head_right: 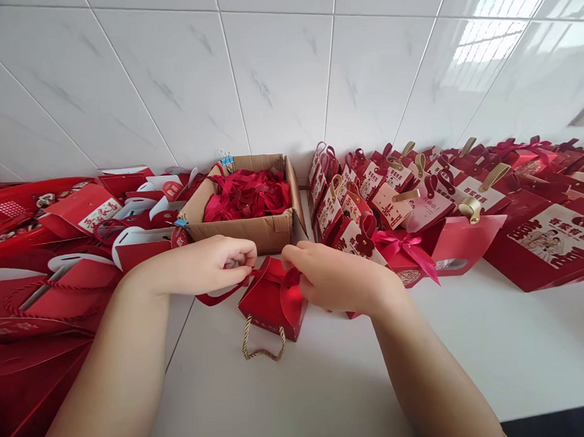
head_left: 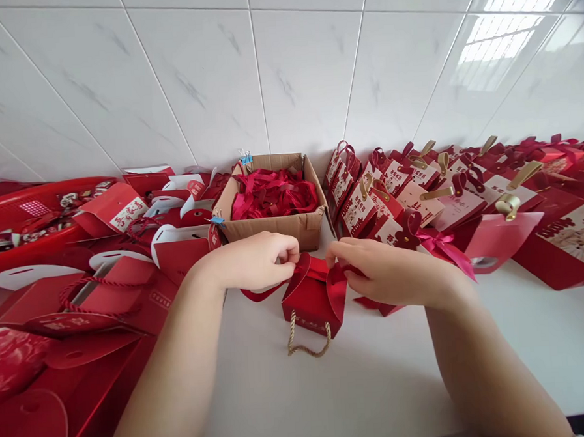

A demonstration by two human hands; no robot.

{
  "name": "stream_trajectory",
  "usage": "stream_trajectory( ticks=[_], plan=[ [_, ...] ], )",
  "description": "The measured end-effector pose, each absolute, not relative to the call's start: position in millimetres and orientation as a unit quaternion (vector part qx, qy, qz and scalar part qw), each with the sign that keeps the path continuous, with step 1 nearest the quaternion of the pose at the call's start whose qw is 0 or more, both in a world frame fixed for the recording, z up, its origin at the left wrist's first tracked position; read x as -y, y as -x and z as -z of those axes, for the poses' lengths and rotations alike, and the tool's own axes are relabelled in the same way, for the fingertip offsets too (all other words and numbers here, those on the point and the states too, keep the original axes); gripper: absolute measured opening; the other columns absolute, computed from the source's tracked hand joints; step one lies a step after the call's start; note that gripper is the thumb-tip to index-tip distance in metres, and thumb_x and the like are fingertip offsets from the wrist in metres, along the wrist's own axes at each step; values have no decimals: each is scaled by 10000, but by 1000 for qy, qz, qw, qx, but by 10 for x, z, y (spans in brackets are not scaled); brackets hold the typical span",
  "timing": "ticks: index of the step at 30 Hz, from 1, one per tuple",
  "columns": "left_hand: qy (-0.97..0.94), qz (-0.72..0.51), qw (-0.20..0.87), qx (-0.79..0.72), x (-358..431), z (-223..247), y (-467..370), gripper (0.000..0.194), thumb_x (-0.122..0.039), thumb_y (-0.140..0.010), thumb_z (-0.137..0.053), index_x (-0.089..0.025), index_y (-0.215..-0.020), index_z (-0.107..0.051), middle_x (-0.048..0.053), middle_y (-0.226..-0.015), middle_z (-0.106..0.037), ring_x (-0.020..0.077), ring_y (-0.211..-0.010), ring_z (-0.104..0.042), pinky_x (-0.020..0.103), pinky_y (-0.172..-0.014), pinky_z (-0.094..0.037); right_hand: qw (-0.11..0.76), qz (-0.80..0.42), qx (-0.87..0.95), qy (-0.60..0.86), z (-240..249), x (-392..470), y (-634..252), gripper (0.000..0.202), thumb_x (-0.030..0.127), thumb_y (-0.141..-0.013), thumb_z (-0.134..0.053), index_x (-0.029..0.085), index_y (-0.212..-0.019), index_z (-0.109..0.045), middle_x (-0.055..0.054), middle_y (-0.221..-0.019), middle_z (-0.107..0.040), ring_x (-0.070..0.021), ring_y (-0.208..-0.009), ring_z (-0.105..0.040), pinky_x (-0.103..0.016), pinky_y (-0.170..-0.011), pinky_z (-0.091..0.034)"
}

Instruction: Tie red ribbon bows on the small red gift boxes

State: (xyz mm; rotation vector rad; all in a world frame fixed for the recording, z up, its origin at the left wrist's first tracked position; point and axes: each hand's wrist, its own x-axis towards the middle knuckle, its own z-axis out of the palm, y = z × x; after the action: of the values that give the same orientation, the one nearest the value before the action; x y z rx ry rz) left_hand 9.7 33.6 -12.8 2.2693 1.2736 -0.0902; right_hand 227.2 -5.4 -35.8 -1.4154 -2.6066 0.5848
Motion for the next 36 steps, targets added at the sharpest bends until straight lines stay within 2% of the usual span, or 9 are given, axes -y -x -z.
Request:
stream_trajectory(
  ticks=[3, 6, 9, 13, 16, 21, 26, 31, 36],
  plan=[
    [-834, 33, 271, -480, -328, 110, -75, 98, -296, -760, -469, -213, -707, -468, -28, -599, -534, 107, -457, -380, 240, -422, -272, 45, -214, 856, 469, 318, 78, -2255, 207, 116, -776, -489, 229, -946, -521, -17, -885, -597, -143, -718, -582, -229, -569, -403],
    [-830, 29, 276, -483, -320, 108, -72, 126, -330, -794, -452, -215, -746, -475, -26, -618, -543, 106, -460, -382, 235, -420, -271, 32, -220, 845, 487, 283, 90, -2251, 174, 169, -772, -537, 240, -931, -541, 13, -763, -599, -111, -562, -527, -216, -470, -339],
    [-831, 34, 268, -485, -316, 112, -86, 208, -412, -826, -423, -223, -773, -493, -24, -621, -544, 116, -477, -391, 236, -423, -268, 48, -197, 833, 514, 272, 94, -2264, 127, 210, -781, -556, 243, -903, -542, 34, -675, -585, -99, -496, -484, -215, -455, -312],
    [-834, 36, 262, -484, -312, 108, -104, 305, -522, -799, -458, -230, -840, -537, -15, -653, -566, 122, -490, -412, 237, -429, -268, 60, -176, 846, 500, 269, 101, -2292, 38, 211, -780, -557, 233, -764, -530, 46, -626, -585, -101, -516, -492, -216, -485, -310],
    [-839, 61, 275, -466, -315, 112, -106, 267, -477, -784, -488, -238, -876, -565, -7, -701, -601, 125, -507, -444, 235, -444, -290, 56, -168, 857, 483, 255, 107, -2298, 104, 188, -807, -512, 236, -739, -574, 38, -678, -628, -114, -573, -528, -225, -513, -321],
    [-842, 64, 267, -464, -329, 143, -137, 302, -483, -801, -444, -205, -737, -544, 16, -696, -600, 132, -517, -460, 249, -449, -291, 34, -149, 853, 498, 231, 112, -2284, 249, 239, -882, -448, 211, -694, -608, -2, -674, -631, -133, -588, -548, -255, -554, -341],
    [-850, 79, 264, -450, -335, 177, -199, 310, -482, -809, -432, -203, -688, -496, 9, -649, -586, 135, -495, -474, 255, -433, -291, 44, -99, 849, 517, 236, 92, -2280, 266, 259, -905, -413, 195, -730, -602, -47, -835, -630, -157, -708, -579, -261, -607, -371],
    [-851, 99, 263, -444, -345, 208, -209, 276, -438, -820, -392, -211, -677, -460, -10, -597, -562, 134, -473, -471, 252, -417, -291, -30, -102, 816, 568, 258, 78, -2279, 294, 259, -887, -408, 186, -630, -528, -45, -661, -603, -150, -546, -525, -265, -497, -316],
    [-851, 101, 263, -444, -346, 218, -225, 296, -457, -808, -406, -206, -662, -460, -2, -616, -571, 131, -485, -464, 250, -418, -292, -67, -142, 799, 581, 296, 57, -2279, 226, 209, -823, -460, 184, -611, -532, -49, -625, -614, -154, -510, -516, -263, -456, -311]
  ],
)
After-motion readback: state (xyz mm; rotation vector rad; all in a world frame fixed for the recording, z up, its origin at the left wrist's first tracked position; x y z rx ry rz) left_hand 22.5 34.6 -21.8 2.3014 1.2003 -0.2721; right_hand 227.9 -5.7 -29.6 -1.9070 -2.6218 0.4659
